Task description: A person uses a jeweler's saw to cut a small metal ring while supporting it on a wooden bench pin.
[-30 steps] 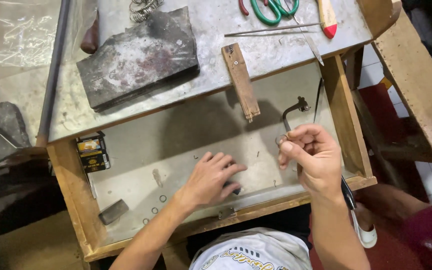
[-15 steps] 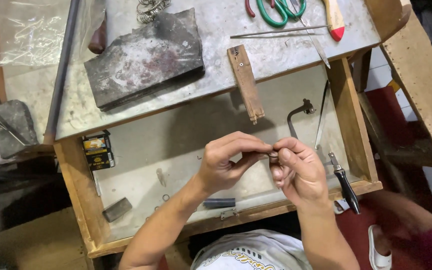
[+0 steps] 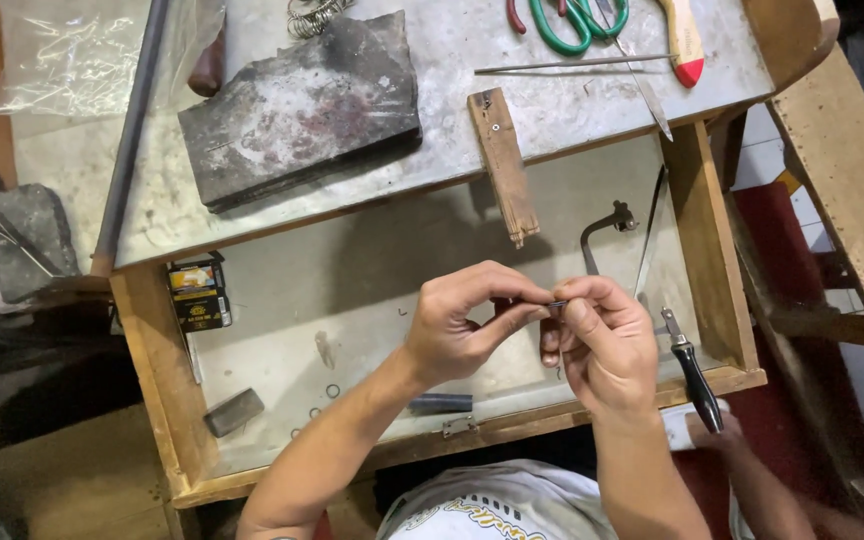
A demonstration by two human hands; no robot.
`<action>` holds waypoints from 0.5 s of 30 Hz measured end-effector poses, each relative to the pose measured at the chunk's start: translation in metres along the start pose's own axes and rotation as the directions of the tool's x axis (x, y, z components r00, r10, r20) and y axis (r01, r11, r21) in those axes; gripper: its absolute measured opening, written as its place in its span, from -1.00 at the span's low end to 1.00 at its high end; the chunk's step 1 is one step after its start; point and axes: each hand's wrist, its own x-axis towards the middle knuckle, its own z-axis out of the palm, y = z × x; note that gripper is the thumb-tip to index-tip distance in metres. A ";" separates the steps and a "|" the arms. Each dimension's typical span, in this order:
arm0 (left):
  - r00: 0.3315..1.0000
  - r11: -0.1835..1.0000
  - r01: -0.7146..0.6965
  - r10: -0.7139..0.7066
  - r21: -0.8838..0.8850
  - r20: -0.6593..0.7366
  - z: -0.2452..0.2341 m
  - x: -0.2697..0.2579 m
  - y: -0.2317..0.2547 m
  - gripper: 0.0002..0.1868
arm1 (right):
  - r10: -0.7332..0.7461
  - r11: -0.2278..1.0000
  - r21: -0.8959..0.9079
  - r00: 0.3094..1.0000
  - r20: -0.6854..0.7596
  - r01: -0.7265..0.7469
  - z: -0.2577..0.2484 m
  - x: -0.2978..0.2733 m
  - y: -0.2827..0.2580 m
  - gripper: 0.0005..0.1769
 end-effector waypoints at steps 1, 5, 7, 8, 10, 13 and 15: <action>1.000 1.000 0.001 -0.001 -0.005 -0.001 0.000 0.000 0.000 -0.90 | -0.007 1.000 -0.003 1.000 -0.002 0.007 0.003 0.000 -0.001 -0.86; 1.000 1.000 0.002 -0.002 0.002 0.002 0.000 0.000 -0.002 -0.90 | -0.011 1.000 -0.004 1.000 -0.008 0.011 0.012 0.000 -0.003 -0.87; 1.000 1.000 0.006 -0.006 0.006 0.009 0.000 -0.001 -0.004 -0.89 | -0.049 0.998 -0.029 0.999 -0.003 0.049 0.025 0.000 -0.008 -0.88; 1.000 1.000 0.008 -0.008 0.005 0.010 0.001 -0.002 -0.004 -0.89 | -0.049 0.998 -0.029 0.999 -0.005 0.049 0.023 0.002 -0.006 -0.88; 0.999 0.999 0.030 -0.030 -0.020 0.020 0.002 -0.002 -0.003 -0.90 | -0.076 0.995 -0.064 0.997 -0.020 0.075 0.020 0.005 -0.003 -0.87; 0.997 0.996 0.080 -0.080 -0.037 0.017 0.003 -0.004 -0.009 -0.90 | -0.092 0.994 -0.070 0.994 -0.058 0.088 0.024 0.006 0.000 -0.88; 0.991 0.987 0.133 -0.132 -0.092 0.018 0.005 -0.005 -0.012 -0.91 | -0.096 0.993 -0.081 0.992 -0.079 0.090 0.025 0.008 0.004 -0.87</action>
